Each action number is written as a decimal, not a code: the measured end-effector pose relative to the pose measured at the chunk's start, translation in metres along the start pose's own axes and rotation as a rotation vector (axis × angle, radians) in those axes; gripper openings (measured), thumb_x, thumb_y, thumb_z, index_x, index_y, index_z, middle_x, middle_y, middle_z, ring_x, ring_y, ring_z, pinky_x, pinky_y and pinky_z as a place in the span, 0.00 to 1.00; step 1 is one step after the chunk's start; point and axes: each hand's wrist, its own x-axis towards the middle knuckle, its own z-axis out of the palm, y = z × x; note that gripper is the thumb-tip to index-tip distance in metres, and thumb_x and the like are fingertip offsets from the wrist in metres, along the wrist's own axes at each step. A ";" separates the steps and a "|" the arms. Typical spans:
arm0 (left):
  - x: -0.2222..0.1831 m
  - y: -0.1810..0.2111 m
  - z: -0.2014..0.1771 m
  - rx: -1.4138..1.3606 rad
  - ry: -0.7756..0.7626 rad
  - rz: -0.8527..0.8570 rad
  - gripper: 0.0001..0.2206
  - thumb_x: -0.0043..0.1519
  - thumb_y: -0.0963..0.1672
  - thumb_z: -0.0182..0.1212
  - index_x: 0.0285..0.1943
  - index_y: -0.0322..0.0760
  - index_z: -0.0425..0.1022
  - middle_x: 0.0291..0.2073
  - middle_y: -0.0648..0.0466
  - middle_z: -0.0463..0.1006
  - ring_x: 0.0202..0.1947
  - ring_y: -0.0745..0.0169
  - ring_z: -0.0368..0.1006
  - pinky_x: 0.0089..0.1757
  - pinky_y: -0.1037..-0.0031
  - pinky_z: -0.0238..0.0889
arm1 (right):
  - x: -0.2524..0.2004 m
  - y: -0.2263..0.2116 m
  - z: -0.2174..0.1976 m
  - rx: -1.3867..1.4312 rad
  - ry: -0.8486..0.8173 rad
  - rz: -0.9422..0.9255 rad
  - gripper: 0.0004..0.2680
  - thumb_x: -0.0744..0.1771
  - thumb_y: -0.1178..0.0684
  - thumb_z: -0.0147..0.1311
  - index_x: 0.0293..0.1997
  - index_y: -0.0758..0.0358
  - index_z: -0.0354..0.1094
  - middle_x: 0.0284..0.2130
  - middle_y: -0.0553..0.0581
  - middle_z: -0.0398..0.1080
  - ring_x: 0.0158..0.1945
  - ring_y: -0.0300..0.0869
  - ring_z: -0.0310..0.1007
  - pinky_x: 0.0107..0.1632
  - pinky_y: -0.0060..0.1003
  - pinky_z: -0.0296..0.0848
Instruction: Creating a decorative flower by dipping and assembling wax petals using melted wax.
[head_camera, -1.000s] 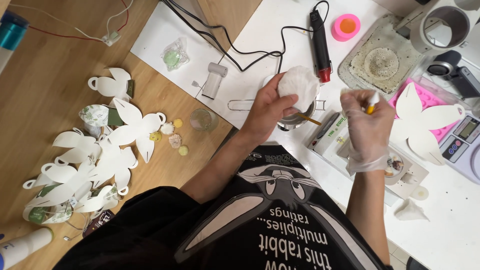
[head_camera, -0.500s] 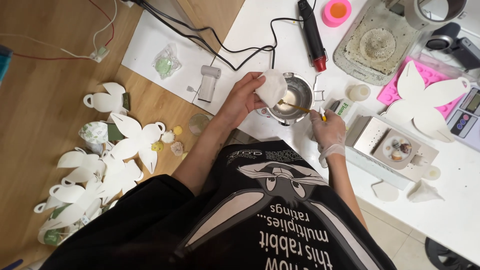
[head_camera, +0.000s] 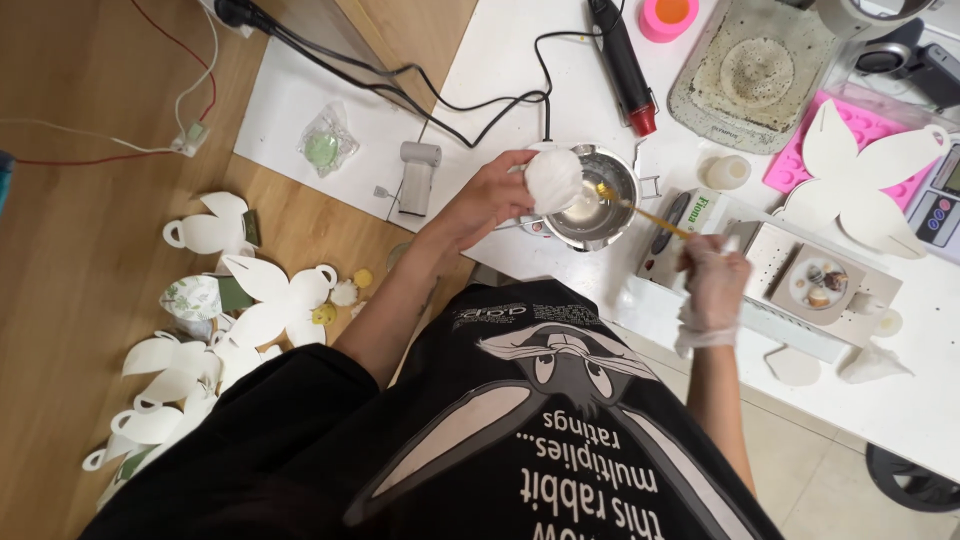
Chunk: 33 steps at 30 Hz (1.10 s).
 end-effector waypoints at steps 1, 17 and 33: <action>0.003 -0.002 0.002 -0.007 0.001 -0.003 0.27 0.64 0.40 0.54 0.73 0.27 0.54 0.53 0.41 0.76 0.49 0.56 0.77 0.47 0.65 0.73 | -0.011 -0.017 -0.006 -0.007 -0.001 0.003 0.06 0.69 0.56 0.55 0.33 0.63 0.73 0.20 0.52 0.69 0.19 0.32 0.54 0.22 0.28 0.49; 0.016 0.003 0.021 0.072 -0.268 -0.041 0.33 0.60 0.35 0.56 0.78 0.31 0.57 0.39 0.54 0.77 0.34 0.75 0.72 0.31 0.83 0.60 | -0.065 -0.112 0.005 0.002 -0.109 -0.202 0.07 0.71 0.57 0.55 0.36 0.69 0.71 0.27 0.54 0.70 0.32 0.35 0.64 0.37 0.30 0.61; 0.014 0.021 0.027 0.147 -0.323 0.030 0.33 0.60 0.34 0.56 0.79 0.33 0.56 0.42 0.51 0.79 0.38 0.73 0.74 0.42 0.80 0.70 | -0.058 -0.115 -0.003 -0.068 -0.163 -0.384 0.08 0.74 0.56 0.53 0.39 0.70 0.70 0.30 0.53 0.71 0.34 0.35 0.66 0.42 0.30 0.66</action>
